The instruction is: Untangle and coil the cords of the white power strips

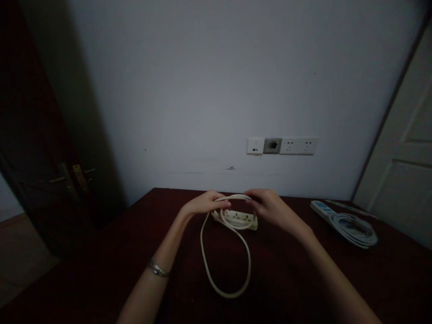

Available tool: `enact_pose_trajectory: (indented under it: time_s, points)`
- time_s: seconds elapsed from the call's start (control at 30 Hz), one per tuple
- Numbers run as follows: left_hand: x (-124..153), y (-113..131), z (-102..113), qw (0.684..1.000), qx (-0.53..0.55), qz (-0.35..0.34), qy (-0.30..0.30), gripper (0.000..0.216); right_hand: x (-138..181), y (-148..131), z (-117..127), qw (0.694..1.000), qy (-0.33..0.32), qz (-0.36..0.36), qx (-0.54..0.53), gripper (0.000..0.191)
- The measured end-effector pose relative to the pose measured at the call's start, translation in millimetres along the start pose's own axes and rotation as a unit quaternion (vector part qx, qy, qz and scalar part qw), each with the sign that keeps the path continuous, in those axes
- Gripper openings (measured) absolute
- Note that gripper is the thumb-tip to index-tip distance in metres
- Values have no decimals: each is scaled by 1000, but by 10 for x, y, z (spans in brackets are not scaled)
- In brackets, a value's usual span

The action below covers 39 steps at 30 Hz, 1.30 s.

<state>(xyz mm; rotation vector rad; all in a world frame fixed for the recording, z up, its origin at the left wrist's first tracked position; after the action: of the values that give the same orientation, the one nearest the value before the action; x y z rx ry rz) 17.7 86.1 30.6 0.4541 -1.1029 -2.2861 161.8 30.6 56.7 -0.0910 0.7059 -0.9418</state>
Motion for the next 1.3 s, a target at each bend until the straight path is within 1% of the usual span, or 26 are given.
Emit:
enact_pose_trajectory:
  time_s: [0.03, 0.07, 0.13, 0.2, 0.27, 0.33, 0.4, 0.47, 0.53, 0.57, 0.6, 0.67, 0.73, 0.8, 0.87, 0.93, 0.97, 1.03, 1.1, 1.17, 1.2, 1.23, 1.3]
  points:
    - [-3, -31, 20, 1000, 2, 4, -4, 37, 0, 28, 16, 1000, 4, -12, -24, 19]
    - [-10, -49, 44, 1000, -4, 3, 7, 38, 2, 60, 11, 998, -1, -28, -58, 18]
    - [-27, -40, 79, 998, -40, -7, 57, 35, 16, 126, -57, 985, -32, -74, -150, 17]
    - [-38, 16, 60, 992, -81, -19, 95, 29, 40, 148, -175, 957, -80, -113, -254, 18]
    - [-47, 77, 5, 990, -87, -24, 104, 27, 62, 127, -275, 913, -113, -139, -366, 27]
    - [-53, 102, -29, 993, -54, -21, 106, 29, 73, 96, -328, 864, -116, -159, -463, 33]
    - [-60, 70, -16, 993, 1, -19, 113, 33, 76, 76, -343, 820, -106, -176, -535, 33]
    - [-78, -28, 21, 991, 74, -24, 107, 40, 65, 59, -330, 788, -94, -176, -583, 30]
    - [-110, -181, 52, 984, 155, -34, 82, 48, 42, 56, -291, 759, -75, -167, -625, 27]
    - [-129, -270, 63, 979, 190, -40, 69, 50, 28, 65, -261, 747, -60, -162, -642, 26]
    - [-145, -364, 88, 971, 222, -48, 73, 48, 14, 81, -222, 738, -42, -156, -655, 25]
    - [-178, -575, 117, 957, 270, -43, 96, 41, -8, 140, -104, 728, 10, -139, -671, 22]
    - [-211, -777, 85, 951, 287, -10, 112, 40, -7, 229, 61, 724, 79, -117, -676, 19]
    - [-249, -920, -15, 953, 283, 40, 97, 42, 26, 336, 231, 713, 144, -100, -679, 17]
    - [-289, -961, -135, 956, 276, 72, 70, 43, 73, 446, 363, 694, 189, -91, -688, 17]
    - [-332, -905, -241, 950, 296, 83, 46, 44, 115, 540, 443, 680, 215, -84, -696, 16]
    - [-354, -855, -292, 944, 317, 87, 33, 46, 129, 575, 467, 679, 222, -81, -695, 15]
    - [-390, -746, -387, 928, 358, 104, 11, 46, 144, 619, 491, 695, 228, -77, -677, 13]
    - [-401, -653, -434, 926, 358, 123, 18, 36, 146, 636, 510, 722, 237, -75, -645, 14]
    - [-385, -574, -428, 943, 303, 132, 42, 27, 144, 646, 533, 742, 252, -73, -617, 17]
    - [-368, -529, -412, 957, 253, 129, 53, 25, 142, 654, 540, 746, 259, -75, -610, 19]
    - [-347, -473, -393, 973, 188, 118, 60, 25, 138, 667, 538, 744, 264, -79, -608, 21]
    - [-296, -317, -372, 995, 40, 68, 58, 22, 128, 712, 507, 735, 272, -95, -613, 22]
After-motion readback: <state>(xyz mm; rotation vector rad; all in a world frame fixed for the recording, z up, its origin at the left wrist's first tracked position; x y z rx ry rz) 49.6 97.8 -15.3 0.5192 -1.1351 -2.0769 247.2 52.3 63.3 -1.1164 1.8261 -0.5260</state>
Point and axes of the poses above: each hand's wrist, its own x-axis away from the middle knuckle, its own z-axis out of the back of the hand, y = z × x, the point moved 6 cm from there along -x, towards the middle knuckle, and after that the axes turned 5 degrees about z, right-handed, at the moved point
